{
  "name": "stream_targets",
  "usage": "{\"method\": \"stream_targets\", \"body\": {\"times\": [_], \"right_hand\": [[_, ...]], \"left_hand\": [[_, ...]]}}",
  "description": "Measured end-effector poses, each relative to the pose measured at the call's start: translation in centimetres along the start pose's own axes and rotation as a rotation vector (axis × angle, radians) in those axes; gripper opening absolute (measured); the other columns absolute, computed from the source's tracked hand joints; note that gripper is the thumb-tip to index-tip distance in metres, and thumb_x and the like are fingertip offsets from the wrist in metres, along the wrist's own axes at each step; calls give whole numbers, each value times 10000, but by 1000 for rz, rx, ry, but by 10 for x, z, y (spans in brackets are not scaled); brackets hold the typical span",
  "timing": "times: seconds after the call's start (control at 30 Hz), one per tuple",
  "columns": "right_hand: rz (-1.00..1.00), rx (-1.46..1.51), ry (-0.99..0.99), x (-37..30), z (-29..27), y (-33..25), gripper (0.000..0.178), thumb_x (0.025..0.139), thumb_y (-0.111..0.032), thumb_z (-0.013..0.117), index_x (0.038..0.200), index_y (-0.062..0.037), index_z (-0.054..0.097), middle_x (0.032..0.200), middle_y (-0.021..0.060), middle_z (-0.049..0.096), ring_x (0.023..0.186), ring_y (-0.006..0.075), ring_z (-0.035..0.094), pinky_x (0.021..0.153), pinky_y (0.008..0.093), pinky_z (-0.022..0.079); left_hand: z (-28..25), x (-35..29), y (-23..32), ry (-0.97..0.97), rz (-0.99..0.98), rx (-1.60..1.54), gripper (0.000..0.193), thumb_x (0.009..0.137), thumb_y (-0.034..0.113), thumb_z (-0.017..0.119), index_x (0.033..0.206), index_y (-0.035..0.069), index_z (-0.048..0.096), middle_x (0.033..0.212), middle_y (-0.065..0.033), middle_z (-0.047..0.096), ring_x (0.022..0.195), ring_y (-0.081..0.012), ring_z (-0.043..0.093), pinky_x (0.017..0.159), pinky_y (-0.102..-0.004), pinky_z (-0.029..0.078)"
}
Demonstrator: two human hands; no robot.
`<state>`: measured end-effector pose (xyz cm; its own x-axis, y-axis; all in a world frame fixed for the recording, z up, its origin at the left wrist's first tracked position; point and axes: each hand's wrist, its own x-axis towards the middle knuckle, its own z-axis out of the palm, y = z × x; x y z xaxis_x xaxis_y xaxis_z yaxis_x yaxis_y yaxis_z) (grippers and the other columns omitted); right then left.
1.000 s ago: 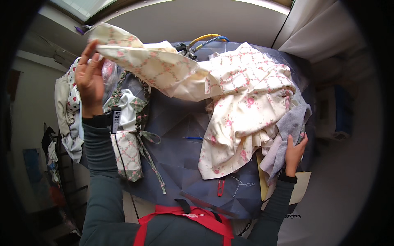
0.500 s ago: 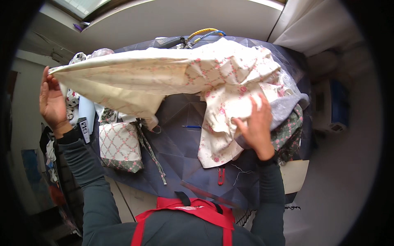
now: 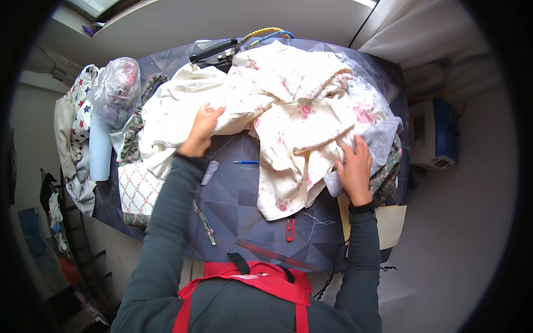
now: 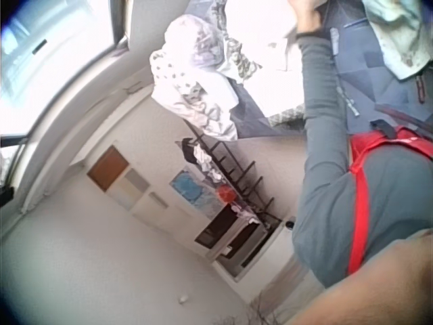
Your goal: The person handles a gathered fabric strip, then lays out a large floral-patterned fabric on a work table. They smooth and fold the fabric, then use scissors to trim the edge along a straight line. A ruler is placed on the fabric toward the end.
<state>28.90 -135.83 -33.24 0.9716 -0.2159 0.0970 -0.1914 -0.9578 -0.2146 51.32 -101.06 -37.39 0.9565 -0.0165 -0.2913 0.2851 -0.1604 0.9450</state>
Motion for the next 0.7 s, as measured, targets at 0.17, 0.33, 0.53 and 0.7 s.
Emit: {"method": "stream_targets", "body": {"times": [0.17,0.33,0.53,0.7], "right_hand": [[24,296,11,-11,-22,5,435,790,-61,740,1201,-10,606,1410,201,481,1313,392,447,1075,436,387],[135,594,57,-15,-35,-22,422,844,-104,721,1232,-2,589,1321,166,547,1193,320,558,938,379,490],[-35,528,111,16,2,-71,726,801,-206,789,1387,16,422,1383,244,443,1279,406,461,1026,451,434],[88,287,32,30,32,-84,987,722,-367,844,1456,35,321,1473,320,299,1359,492,318,1099,509,345]], "left_hand": [[41,33,3,-328,-457,-455,148,926,186,691,932,50,634,816,-27,627,777,-148,600,763,-271,506],[-20,26,115,-534,187,-708,192,983,212,625,1105,67,658,1075,-38,659,961,-166,606,921,-333,490],[-94,-20,205,-759,338,-785,301,1033,351,514,1236,169,643,1211,-147,682,1115,-280,645,1102,-474,403],[-185,-43,246,-744,410,-996,244,995,295,572,1146,165,713,1272,-177,659,1277,-310,538,1157,-536,258]]}}
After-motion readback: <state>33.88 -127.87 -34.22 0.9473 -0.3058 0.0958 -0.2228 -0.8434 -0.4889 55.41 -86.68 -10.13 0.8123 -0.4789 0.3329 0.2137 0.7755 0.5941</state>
